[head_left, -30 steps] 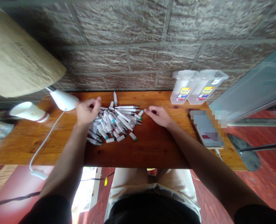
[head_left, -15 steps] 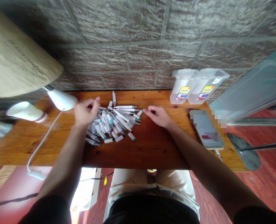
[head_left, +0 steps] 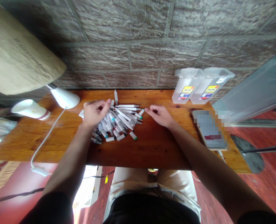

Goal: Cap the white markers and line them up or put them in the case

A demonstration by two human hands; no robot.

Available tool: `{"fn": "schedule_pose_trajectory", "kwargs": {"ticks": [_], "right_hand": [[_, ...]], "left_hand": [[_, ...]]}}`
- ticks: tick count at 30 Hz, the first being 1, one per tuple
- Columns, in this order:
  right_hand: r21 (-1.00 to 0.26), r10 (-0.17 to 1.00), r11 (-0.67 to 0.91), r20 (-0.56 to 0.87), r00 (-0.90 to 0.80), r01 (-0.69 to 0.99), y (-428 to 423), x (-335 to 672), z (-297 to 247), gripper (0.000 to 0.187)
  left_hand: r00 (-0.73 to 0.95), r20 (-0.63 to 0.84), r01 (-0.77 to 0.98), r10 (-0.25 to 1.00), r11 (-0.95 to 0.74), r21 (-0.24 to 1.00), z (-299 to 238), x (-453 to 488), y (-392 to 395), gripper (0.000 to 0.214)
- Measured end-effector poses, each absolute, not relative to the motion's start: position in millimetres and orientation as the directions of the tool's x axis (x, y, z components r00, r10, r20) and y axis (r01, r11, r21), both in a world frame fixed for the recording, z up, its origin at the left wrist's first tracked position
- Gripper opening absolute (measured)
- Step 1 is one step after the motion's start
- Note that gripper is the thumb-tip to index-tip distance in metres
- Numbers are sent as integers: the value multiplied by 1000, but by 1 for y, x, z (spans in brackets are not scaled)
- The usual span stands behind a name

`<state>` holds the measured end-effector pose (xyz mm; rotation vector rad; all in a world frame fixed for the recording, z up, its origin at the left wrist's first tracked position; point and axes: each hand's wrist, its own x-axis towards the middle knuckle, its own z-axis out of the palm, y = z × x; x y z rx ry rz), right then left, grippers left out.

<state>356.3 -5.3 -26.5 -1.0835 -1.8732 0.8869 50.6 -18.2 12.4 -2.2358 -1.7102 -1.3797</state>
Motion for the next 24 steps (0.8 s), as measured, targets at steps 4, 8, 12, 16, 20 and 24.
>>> {"fn": "schedule_pose_trajectory", "kwargs": {"ticks": [4, 8, 12, 16, 20, 24], "right_hand": [[-852, 903, 387, 272, -333, 352, -6, 356, -26, 60], [-845, 901, 391, 269, -341, 365, -6, 356, -27, 58], [-843, 900, 393, 272, -339, 366, -6, 356, -28, 57], [-846, 904, 384, 264, -336, 370, -6, 356, -28, 58], [-840, 902, 392, 270, -338, 375, -6, 356, -27, 58], [-839, 901, 398, 281, -331, 371, -7, 355, -27, 56]], "left_hand": [[121, 657, 795, 744, -469, 385, 12, 51, -19, 47], [129, 641, 799, 757, -462, 385, 11, 51, -18, 46], [145, 619, 792, 772, -466, 395, 10, 52, -18, 45], [158, 588, 783, 793, -463, 415, 8, 53, -18, 47], [162, 577, 786, 800, -458, 416, 7, 53, -18, 48], [150, 601, 781, 785, -467, 414, 7, 52, -18, 46]]}}
